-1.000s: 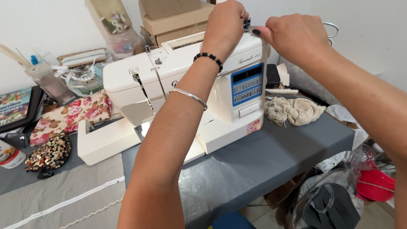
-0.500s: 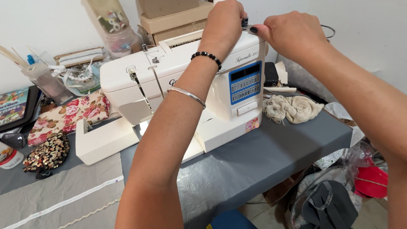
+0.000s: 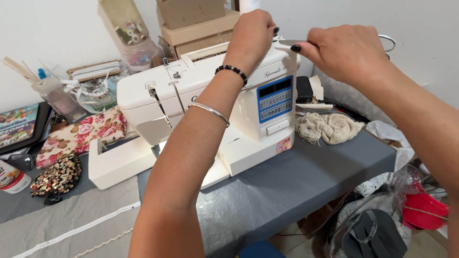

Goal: Preparing a sewing machine by inserting a bobbin, threading the machine guides, and trimming thread with scissors.

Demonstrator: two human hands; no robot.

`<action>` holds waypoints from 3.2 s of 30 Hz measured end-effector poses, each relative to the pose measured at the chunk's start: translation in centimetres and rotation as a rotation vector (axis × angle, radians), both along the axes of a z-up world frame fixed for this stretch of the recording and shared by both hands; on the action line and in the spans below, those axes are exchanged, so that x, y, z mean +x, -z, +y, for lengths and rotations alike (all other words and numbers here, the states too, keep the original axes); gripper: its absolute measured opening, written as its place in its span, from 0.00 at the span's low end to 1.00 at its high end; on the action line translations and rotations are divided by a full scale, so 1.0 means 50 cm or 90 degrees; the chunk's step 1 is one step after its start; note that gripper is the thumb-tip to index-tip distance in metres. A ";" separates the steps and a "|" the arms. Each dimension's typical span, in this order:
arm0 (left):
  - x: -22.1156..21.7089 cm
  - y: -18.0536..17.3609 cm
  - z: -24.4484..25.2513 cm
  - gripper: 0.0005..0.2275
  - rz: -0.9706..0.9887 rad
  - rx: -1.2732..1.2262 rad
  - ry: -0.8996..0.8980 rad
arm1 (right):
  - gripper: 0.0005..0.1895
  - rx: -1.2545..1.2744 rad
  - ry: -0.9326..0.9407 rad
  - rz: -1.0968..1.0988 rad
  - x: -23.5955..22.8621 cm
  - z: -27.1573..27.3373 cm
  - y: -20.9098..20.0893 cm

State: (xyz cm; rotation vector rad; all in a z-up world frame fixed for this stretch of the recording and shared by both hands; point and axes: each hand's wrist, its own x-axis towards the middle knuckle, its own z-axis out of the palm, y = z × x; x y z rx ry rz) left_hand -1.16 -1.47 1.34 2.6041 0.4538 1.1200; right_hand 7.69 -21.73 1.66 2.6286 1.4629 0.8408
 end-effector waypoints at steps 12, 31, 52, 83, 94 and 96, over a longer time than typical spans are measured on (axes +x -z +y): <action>-0.010 -0.009 -0.009 0.14 -0.001 -0.040 0.039 | 0.25 -0.087 -0.068 0.077 -0.012 0.057 -0.031; -0.002 -0.001 0.008 0.19 -0.021 -0.084 0.058 | 0.29 -0.043 -0.059 0.006 0.009 0.087 -0.009; -0.004 0.000 0.008 0.17 -0.033 -0.092 0.051 | 0.28 -0.024 -0.016 0.127 -0.027 0.082 -0.025; 0.006 0.005 0.012 0.18 -0.007 -0.078 0.055 | 0.30 -0.007 0.025 0.045 -0.031 0.103 0.006; -0.002 -0.007 0.001 0.14 -0.018 -0.136 0.022 | 0.30 0.002 0.048 0.042 -0.033 0.092 0.009; -0.003 -0.008 0.001 0.13 -0.021 -0.119 0.017 | 0.30 -0.004 0.071 0.053 -0.034 0.087 0.005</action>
